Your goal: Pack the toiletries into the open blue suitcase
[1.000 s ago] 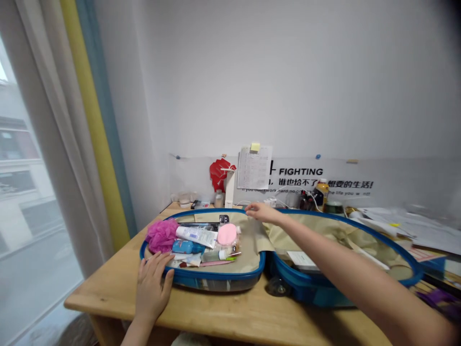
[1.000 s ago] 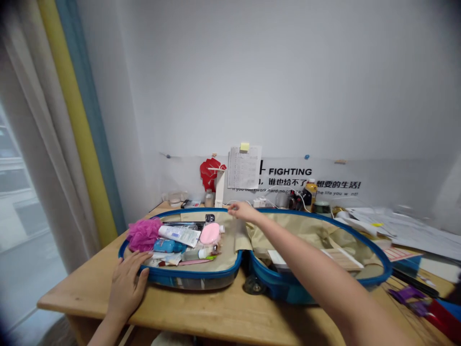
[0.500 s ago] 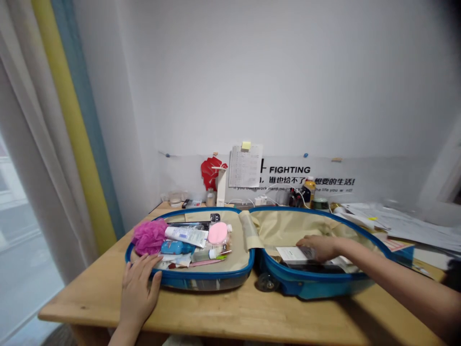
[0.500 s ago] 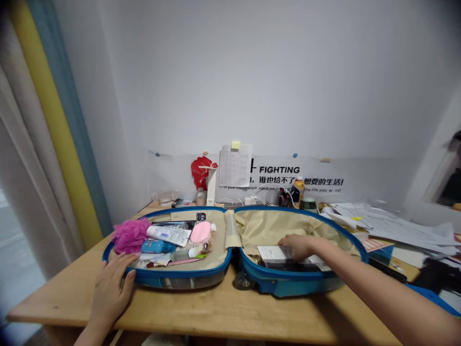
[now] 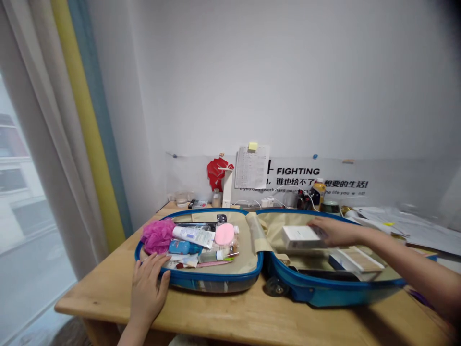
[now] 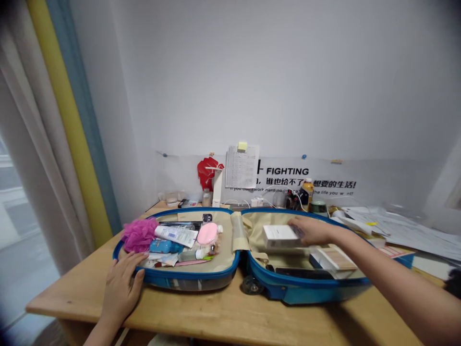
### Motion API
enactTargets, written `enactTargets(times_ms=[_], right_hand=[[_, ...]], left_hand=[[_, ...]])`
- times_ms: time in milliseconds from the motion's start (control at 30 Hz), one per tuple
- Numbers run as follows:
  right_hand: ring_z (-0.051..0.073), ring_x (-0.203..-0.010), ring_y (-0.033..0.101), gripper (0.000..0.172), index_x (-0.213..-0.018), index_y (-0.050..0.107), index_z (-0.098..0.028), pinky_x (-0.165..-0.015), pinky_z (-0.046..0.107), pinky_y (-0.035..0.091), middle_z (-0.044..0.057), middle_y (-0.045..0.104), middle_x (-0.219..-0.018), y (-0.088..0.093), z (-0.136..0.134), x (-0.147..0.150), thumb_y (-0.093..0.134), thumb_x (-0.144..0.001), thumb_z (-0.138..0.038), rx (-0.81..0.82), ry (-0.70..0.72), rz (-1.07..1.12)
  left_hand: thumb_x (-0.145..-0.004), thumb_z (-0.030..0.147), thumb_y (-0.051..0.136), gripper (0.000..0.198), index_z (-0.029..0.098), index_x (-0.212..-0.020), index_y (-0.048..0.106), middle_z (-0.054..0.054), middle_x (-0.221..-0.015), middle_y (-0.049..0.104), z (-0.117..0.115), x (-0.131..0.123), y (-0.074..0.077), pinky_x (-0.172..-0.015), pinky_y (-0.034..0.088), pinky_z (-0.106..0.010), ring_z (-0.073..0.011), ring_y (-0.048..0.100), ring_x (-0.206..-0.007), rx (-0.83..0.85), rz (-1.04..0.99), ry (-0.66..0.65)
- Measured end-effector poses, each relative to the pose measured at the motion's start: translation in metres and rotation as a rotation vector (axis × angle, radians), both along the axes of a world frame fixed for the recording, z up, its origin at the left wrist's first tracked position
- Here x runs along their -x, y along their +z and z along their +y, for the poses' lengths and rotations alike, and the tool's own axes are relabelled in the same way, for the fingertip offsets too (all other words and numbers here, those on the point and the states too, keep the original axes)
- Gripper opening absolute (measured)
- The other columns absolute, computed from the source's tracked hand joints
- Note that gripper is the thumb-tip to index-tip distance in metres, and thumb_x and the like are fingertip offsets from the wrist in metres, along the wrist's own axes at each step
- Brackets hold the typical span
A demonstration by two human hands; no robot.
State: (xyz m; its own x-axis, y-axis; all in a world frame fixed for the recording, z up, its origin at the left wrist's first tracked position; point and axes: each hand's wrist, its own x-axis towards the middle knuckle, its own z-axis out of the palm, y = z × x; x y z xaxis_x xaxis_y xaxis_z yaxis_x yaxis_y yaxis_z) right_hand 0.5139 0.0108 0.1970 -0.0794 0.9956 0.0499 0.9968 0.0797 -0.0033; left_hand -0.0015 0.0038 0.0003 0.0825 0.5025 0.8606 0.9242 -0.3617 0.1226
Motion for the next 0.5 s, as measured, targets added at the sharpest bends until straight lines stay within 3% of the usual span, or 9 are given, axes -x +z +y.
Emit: enactTargets(times_ms=[100,200,300,500], right_hand=[[0.026,-0.105,0.060,0.059,-0.117,0.062,-0.017,-0.091,0.031,0.046,0.014,0.062,-0.117,0.027,0.018,0.019,0.062,-0.059,-0.010,-0.012,0.062,0.039],[0.027,-0.115,0.054,0.060,-0.130,0.052,-0.016,-0.096,0.033,0.043,0.014,0.055,-0.128,0.037,0.046,0.064,0.061,-0.071,-0.022,-0.054,0.138,0.072],[0.024,-0.113,0.055,0.055,-0.132,0.049,-0.018,-0.095,0.034,0.044,0.013,0.053,-0.131,0.029,0.077,0.130,0.061,-0.079,-0.029,-0.078,0.218,0.097],[0.022,-0.112,0.055,0.042,-0.125,0.053,-0.019,-0.094,0.046,0.047,0.009,0.054,-0.128,-0.008,0.124,0.252,0.056,-0.089,-0.039,-0.074,0.367,0.081]], left_hand=[[-0.092,0.042,0.039,0.036,0.023,-0.109,0.064,-0.009,-0.108,0.069,0.000,-0.001,0.000,-0.109,0.025,-0.048,-0.0277,0.056,-0.110,0.003,-0.009,0.000],[-0.092,0.043,0.040,0.036,0.022,-0.109,0.064,-0.009,-0.108,0.069,-0.001,-0.001,0.002,-0.108,0.026,-0.048,-0.0279,0.056,-0.110,0.002,-0.012,-0.003],[-0.092,0.042,0.040,0.035,0.022,-0.109,0.064,-0.009,-0.108,0.069,-0.002,-0.001,0.003,-0.108,0.026,-0.049,-0.0282,0.056,-0.111,0.013,-0.003,-0.009],[-0.092,0.042,0.039,0.037,0.023,-0.110,0.065,-0.009,-0.112,0.068,-0.002,0.000,0.001,-0.109,0.026,-0.047,-0.0270,0.056,-0.112,0.032,0.005,0.008]])
